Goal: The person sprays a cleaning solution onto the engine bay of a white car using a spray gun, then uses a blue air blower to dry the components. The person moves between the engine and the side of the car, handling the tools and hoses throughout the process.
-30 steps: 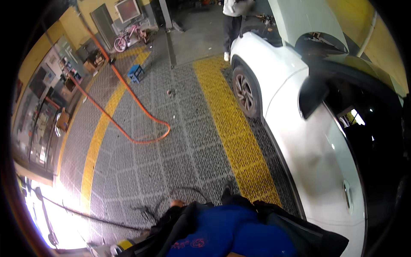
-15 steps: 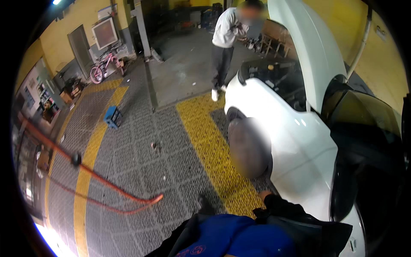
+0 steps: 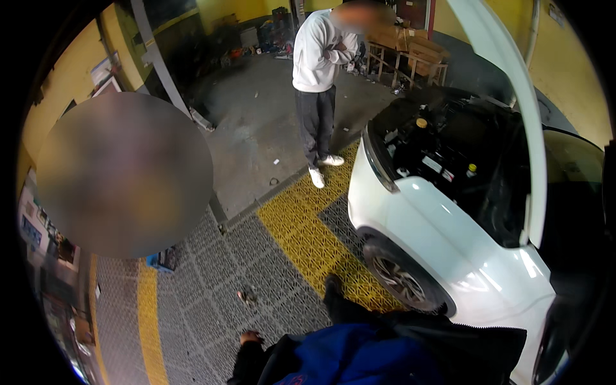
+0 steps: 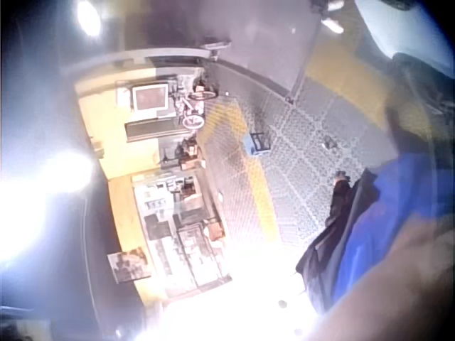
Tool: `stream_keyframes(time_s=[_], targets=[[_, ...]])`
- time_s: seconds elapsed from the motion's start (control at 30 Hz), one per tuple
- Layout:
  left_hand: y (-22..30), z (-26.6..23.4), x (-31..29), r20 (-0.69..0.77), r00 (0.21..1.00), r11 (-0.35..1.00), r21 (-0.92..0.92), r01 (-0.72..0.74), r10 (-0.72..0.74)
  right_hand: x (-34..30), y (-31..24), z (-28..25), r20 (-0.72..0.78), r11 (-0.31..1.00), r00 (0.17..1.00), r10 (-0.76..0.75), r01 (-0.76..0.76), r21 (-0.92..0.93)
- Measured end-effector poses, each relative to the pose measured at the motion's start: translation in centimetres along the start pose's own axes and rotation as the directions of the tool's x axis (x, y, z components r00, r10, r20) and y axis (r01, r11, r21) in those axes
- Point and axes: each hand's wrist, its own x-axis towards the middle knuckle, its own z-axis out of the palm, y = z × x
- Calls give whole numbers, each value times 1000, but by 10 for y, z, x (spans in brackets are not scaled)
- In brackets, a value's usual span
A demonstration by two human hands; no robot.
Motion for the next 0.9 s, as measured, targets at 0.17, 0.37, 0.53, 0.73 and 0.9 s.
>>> stream_keyframes(time_s=[0.17,0.37,0.53,0.73,0.9], targets=[[150,-56,103,4,1000,991,-134,14,-14,121,-3,-193,-108,969,992,-67,39,-244],[303,-170,227,109,988,983,-159,-90,108,241,8,-414,-617,982,773,149,-42,185],[358,-255,371,143,978,987,-73,-141,151,235,-55,-599,-402,840,869,288,-28,542],[424,-404,556,284,903,847,339,-409,322,273,-79,-626,-465,757,721,514,-126,641],[581,-525,691,247,870,775,396,-493,427,312,-101,-672,-409,540,566,716,-78,838]])
